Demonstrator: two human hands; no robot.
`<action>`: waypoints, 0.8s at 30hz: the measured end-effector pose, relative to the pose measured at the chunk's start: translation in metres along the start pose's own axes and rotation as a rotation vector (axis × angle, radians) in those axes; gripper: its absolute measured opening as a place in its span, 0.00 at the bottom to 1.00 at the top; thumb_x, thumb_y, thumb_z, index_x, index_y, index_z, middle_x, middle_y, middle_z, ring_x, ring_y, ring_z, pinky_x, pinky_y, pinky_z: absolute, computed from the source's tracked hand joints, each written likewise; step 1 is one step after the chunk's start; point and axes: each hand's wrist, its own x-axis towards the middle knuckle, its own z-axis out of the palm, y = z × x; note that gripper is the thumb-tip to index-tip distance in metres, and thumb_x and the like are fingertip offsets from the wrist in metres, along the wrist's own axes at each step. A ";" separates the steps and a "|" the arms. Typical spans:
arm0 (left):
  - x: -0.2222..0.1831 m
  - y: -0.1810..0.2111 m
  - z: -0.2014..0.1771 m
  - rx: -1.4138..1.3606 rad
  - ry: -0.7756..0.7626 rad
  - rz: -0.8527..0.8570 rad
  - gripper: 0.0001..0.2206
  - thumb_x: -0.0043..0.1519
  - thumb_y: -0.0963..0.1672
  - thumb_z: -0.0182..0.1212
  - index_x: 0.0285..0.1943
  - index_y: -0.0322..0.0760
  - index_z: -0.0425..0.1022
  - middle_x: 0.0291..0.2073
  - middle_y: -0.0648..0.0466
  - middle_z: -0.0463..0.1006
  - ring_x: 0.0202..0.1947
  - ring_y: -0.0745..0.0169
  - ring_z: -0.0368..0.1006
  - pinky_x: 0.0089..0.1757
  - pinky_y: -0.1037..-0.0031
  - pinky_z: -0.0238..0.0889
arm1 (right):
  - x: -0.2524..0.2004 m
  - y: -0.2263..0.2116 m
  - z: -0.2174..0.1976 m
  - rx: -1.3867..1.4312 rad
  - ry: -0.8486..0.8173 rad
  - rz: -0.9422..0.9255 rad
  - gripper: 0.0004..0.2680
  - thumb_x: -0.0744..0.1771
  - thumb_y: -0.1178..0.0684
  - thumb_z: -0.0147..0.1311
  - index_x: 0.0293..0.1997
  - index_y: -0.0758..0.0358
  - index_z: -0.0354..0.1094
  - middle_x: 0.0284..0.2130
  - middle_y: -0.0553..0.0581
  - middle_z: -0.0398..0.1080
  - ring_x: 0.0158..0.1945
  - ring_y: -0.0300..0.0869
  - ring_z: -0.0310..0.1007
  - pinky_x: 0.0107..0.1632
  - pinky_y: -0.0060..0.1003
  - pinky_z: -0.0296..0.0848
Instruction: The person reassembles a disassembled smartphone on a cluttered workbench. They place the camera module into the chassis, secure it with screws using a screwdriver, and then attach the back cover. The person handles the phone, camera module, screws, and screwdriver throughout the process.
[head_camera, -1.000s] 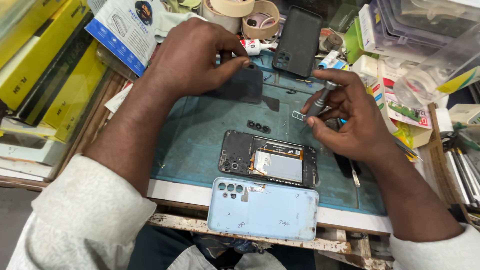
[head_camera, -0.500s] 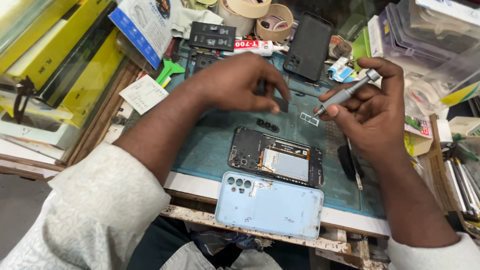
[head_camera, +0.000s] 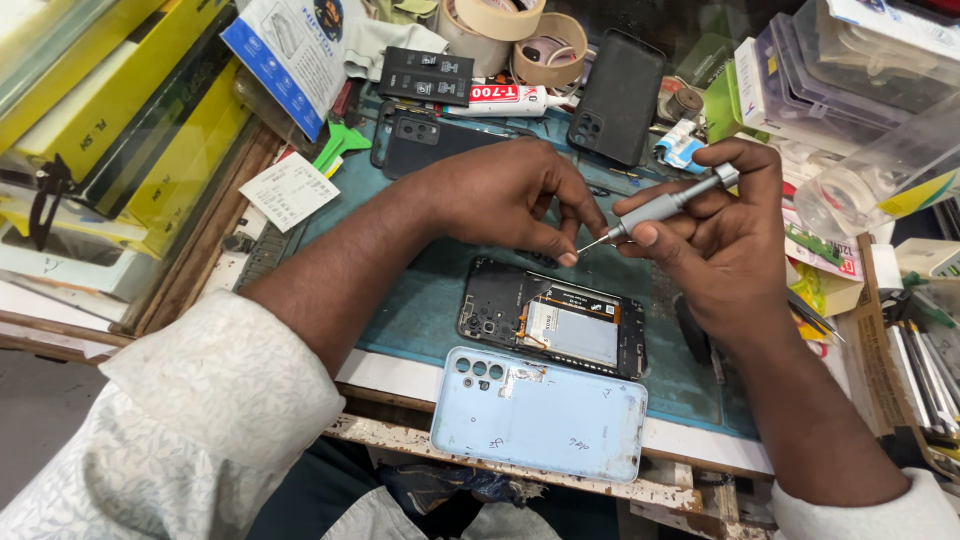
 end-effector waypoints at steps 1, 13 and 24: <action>0.000 0.000 0.000 0.008 0.005 -0.002 0.15 0.53 0.45 0.74 0.50 0.47 0.85 0.31 0.62 0.84 0.28 0.73 0.74 0.32 0.76 0.67 | 0.000 0.001 0.000 0.003 -0.001 -0.003 0.22 0.70 0.67 0.55 0.66 0.55 0.44 0.53 0.72 0.74 0.55 0.49 0.80 0.55 0.42 0.83; 0.000 0.000 0.000 -0.046 -0.006 -0.049 0.11 0.54 0.47 0.75 0.44 0.46 0.86 0.30 0.61 0.86 0.25 0.74 0.72 0.29 0.75 0.65 | 0.002 -0.001 0.002 -0.025 0.025 -0.026 0.21 0.71 0.67 0.56 0.66 0.55 0.44 0.53 0.71 0.74 0.56 0.48 0.80 0.55 0.40 0.83; -0.001 -0.002 0.000 0.001 0.044 -0.044 0.06 0.56 0.46 0.72 0.39 0.42 0.86 0.28 0.59 0.85 0.26 0.72 0.77 0.32 0.75 0.69 | 0.000 0.003 -0.001 -0.095 0.028 -0.105 0.21 0.71 0.67 0.57 0.65 0.57 0.44 0.50 0.71 0.73 0.53 0.46 0.80 0.55 0.38 0.83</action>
